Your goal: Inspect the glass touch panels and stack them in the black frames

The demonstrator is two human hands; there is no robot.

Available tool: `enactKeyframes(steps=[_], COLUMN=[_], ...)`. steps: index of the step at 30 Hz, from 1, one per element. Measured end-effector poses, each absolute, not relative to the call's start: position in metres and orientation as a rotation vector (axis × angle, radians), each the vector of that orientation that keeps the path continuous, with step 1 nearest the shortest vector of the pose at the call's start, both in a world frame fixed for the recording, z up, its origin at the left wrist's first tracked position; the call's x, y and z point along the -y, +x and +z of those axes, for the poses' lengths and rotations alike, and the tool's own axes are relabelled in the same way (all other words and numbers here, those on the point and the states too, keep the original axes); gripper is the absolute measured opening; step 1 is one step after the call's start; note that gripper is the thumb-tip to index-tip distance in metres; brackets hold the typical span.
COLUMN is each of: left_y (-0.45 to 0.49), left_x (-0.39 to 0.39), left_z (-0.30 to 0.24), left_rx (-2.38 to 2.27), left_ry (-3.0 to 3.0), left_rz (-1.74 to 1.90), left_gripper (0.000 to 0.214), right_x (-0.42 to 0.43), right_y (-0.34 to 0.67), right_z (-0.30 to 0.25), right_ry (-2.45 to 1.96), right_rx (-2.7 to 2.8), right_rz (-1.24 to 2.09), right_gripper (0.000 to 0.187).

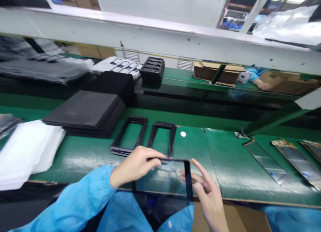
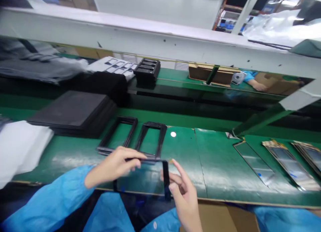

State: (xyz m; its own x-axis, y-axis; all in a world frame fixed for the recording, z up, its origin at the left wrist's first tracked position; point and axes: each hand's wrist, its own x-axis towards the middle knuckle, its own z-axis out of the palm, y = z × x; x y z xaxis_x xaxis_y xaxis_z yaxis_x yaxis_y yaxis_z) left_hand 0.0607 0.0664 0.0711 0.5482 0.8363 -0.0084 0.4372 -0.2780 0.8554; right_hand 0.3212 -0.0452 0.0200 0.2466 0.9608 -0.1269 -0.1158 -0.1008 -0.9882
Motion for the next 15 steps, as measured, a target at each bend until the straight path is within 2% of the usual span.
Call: enactKeyframes(steps=[4,7,15], left_y=[-0.037,-0.105,-0.166], left_x=[-0.096,-0.116,-0.157], left_z=[0.104,0.124,0.114], left_rx=[-1.476,-1.561,-1.781], left_ry=[1.325,0.969,0.852], left_rz=[1.168,1.543,1.711], left_gripper=[0.039,0.035,0.029], right_x=[0.030,0.023,0.026], right_y=[0.329,0.333,0.322], right_z=[0.007,-0.013,-0.050], right_ry=[-1.353,-1.410,-1.431], right_rx=[0.830,0.742,0.746], right_rz=[1.093,1.106,1.168], right_gripper=[0.055,0.055,0.059])
